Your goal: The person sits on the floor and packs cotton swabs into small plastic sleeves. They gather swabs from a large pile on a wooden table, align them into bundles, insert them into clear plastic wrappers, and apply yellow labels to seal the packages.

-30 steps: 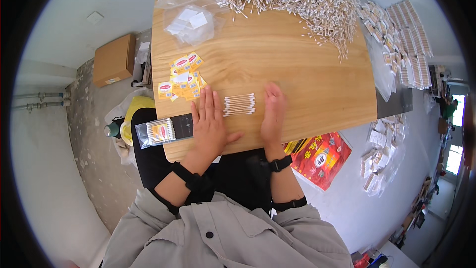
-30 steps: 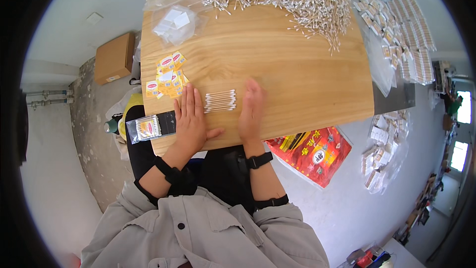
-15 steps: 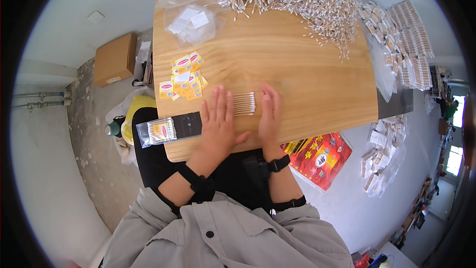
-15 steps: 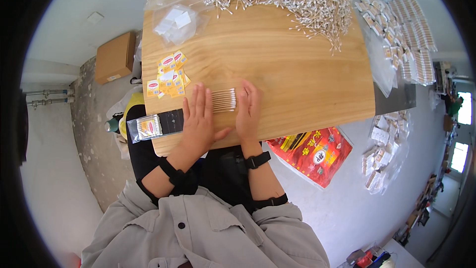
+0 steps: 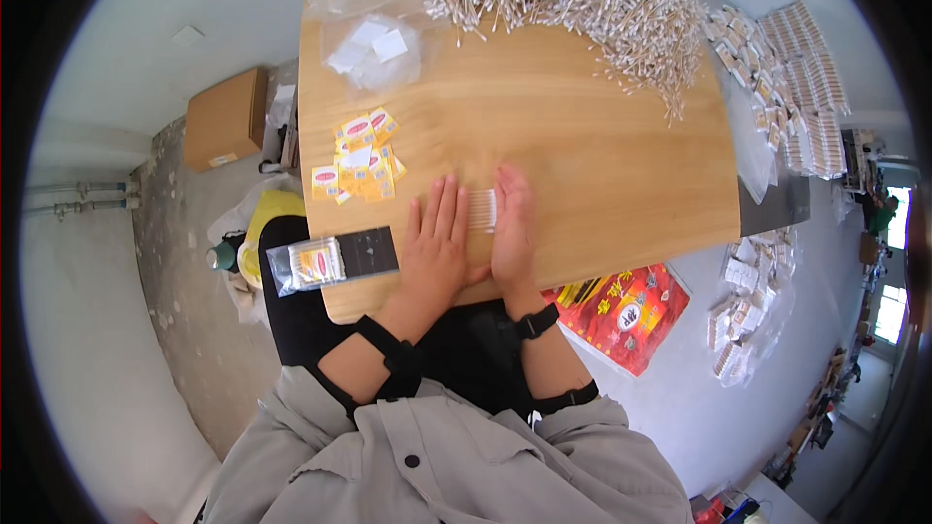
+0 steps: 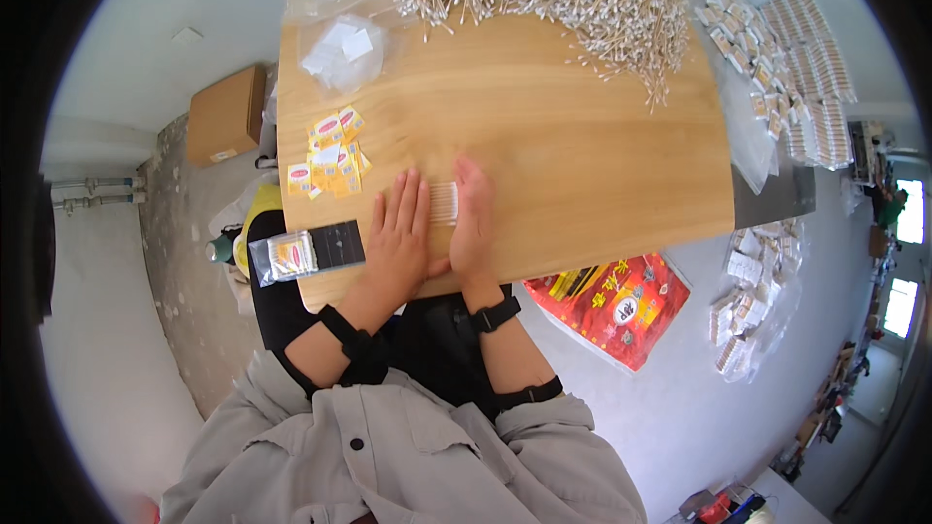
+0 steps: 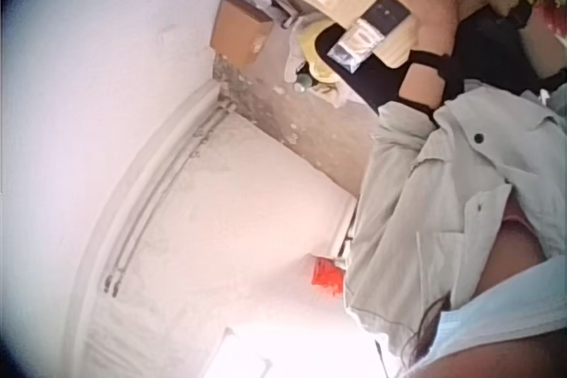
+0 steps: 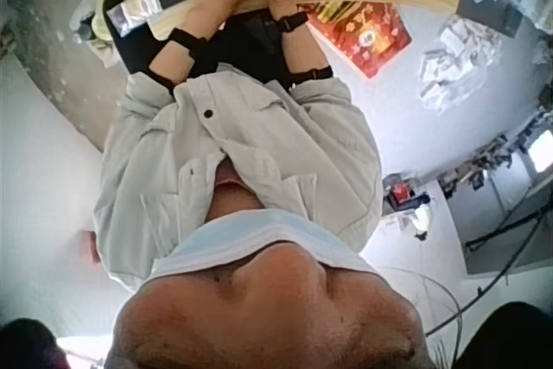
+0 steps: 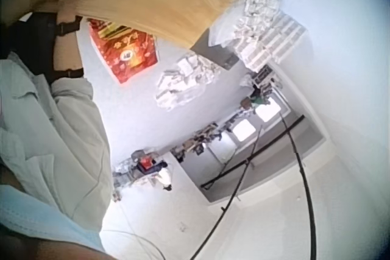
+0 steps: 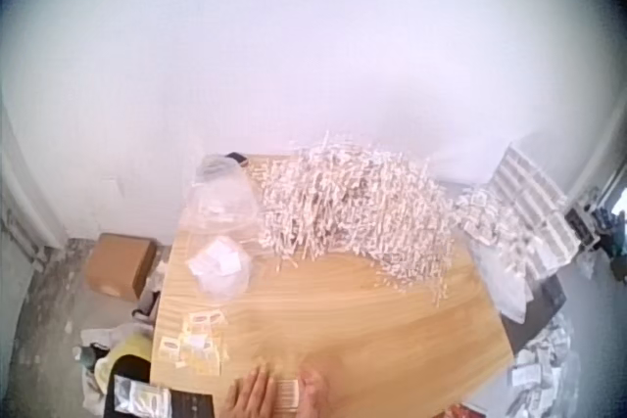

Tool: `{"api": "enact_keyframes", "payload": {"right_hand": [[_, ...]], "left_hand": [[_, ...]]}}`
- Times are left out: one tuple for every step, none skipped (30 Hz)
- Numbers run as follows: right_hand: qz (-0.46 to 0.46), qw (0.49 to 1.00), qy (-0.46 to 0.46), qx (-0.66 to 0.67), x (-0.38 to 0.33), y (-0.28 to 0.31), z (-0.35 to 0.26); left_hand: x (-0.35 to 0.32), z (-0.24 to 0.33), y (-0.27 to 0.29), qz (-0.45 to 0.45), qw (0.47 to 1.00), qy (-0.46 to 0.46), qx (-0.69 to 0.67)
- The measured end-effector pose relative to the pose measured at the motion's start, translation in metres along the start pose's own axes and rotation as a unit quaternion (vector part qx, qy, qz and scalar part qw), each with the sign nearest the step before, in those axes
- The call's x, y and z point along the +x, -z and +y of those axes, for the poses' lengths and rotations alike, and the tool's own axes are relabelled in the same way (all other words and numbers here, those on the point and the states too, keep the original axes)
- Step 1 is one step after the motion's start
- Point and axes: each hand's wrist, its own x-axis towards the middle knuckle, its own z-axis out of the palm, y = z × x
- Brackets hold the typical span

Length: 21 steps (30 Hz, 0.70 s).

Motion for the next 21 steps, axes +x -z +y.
{"api": "enact_keyframes", "payload": {"right_hand": [[0.006, 1.0, -0.006, -0.028, -0.003, -0.002, -0.004], [0.011, 0.998, -0.012, -0.057, -0.002, -0.006, -0.011], [0.027, 0.998, -0.039, -0.051, 0.004, -0.008, -0.017], [0.042, 0.996, -0.067, -0.044, 0.014, -0.008, -0.024], [0.059, 0.993, -0.095, -0.038, 0.023, -0.006, -0.029], [0.051, 0.992, -0.079, -0.088, 0.035, -0.007, -0.029], [0.043, 0.987, -0.063, -0.138, 0.053, -0.009, -0.029], [0.037, 0.98, -0.047, -0.188, 0.072, -0.011, -0.029], [-0.001, 0.955, 0.029, -0.295, 0.094, -0.013, -0.025], [-0.034, 0.91, 0.107, -0.398, 0.118, -0.015, -0.024], [-0.042, 0.89, 0.149, -0.43, 0.137, -0.023, -0.021], [-0.049, 0.866, 0.192, -0.459, 0.156, -0.035, -0.019], [-0.056, 0.84, 0.234, -0.487, 0.172, -0.046, -0.018], [-0.056, 0.821, 0.262, -0.504, 0.187, -0.054, -0.017], [-0.056, 0.802, 0.289, -0.52, 0.202, -0.061, -0.015], [-0.054, 0.781, 0.316, -0.536, 0.214, -0.067, -0.015], [-0.043, 0.768, 0.309, -0.56, 0.221, -0.073, -0.012], [-0.03, 0.753, 0.302, -0.584, 0.228, -0.077, -0.012], [-0.016, 0.737, 0.295, -0.608, 0.236, -0.078, -0.012], [-0.005, 0.729, 0.282, -0.624, 0.245, -0.075, -0.013], [0.002, 0.721, 0.268, -0.639, 0.252, -0.071, -0.012]], "left_hand": [[-0.001, 0.0, 0.001, -0.005, 1.0, 0.002, -0.006], [-0.001, 0.0, 0.001, 0.0, 1.0, 0.002, -0.015], [-0.002, 0.0, 0.002, 0.004, 1.0, 0.003, -0.023], [-0.002, -0.001, 0.002, 0.009, 0.999, 0.004, -0.031], [-0.001, -0.001, 0.002, 0.015, 0.999, -0.001, -0.035], [-0.001, -0.001, 0.001, 0.02, 0.999, -0.006, -0.039], [-0.001, -0.001, 0.001, 0.025, 0.999, -0.009, -0.042], [-0.001, -0.001, -0.002, 0.026, 0.999, -0.012, -0.043], [-0.002, -0.003, -0.004, 0.026, 0.999, -0.012, -0.039], [0.0, -0.003, -0.004, 0.028, 0.999, -0.016, -0.038], [0.0, -0.003, -0.004, 0.025, 0.999, -0.015, -0.038], [0.0, -0.003, -0.003, 0.023, 0.999, -0.014, -0.038], [-0.001, -0.002, -0.003, 0.021, 0.999, -0.012, -0.037], [-0.001, -0.002, -0.002, 0.02, 0.999, -0.015, -0.04], [0.0, -0.001, -0.001, 0.02, 0.999, -0.017, -0.039], [0.0, -0.001, -0.001, 0.019, 0.999, -0.019, -0.039], [-0.001, -0.001, -0.001, 0.018, 0.999, -0.016, -0.039], [-0.001, -0.002, 0.001, 0.016, 0.999, -0.015, -0.037], [0.0, -0.002, 0.001, 0.016, 0.999, -0.015, -0.038], [0.0, -0.001, 0.001, 0.015, 0.999, -0.016, -0.038], [-0.002, -0.001, 0.003, 0.013, 0.999, -0.014, -0.039]]}}
